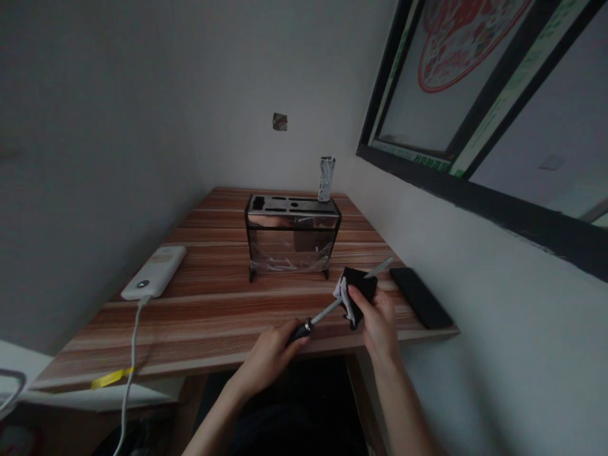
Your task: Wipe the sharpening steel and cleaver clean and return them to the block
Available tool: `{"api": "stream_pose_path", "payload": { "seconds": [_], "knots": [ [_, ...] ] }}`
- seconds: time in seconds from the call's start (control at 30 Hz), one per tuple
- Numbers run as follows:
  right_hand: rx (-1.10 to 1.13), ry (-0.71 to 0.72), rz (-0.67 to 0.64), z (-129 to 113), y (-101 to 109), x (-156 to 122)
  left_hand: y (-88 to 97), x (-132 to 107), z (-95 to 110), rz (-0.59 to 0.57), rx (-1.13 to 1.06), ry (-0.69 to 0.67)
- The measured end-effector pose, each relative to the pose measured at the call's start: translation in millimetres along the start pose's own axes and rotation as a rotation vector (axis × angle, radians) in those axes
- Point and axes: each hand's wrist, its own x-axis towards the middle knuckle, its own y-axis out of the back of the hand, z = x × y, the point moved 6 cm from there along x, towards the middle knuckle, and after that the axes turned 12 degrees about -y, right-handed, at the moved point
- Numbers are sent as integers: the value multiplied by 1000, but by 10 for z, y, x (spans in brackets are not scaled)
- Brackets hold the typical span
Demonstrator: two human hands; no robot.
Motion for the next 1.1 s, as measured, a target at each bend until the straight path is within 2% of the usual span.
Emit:
{"api": "stream_pose_path", "payload": {
  "seconds": [0.23, 0.43, 0.63, 0.83, 1.1],
  "knots": [
    [28, 137, 69, -430, 172, 173, -5, -9, -11, -17, -3, -2],
    [80, 248, 153, -577, 313, 300, 0, -13, -1, -22, -14, -8],
    [254, 237, 238, -471, 300, 256, -1, -9, 7, -53, -12, -4],
    [255, 200, 260, -264, 267, 112, 10, -5, 31, -67, -23, -13],
    [73, 43, 97, 102, -34, -44, 7, -7, 13, -51, -11, -1]
  ]
}}
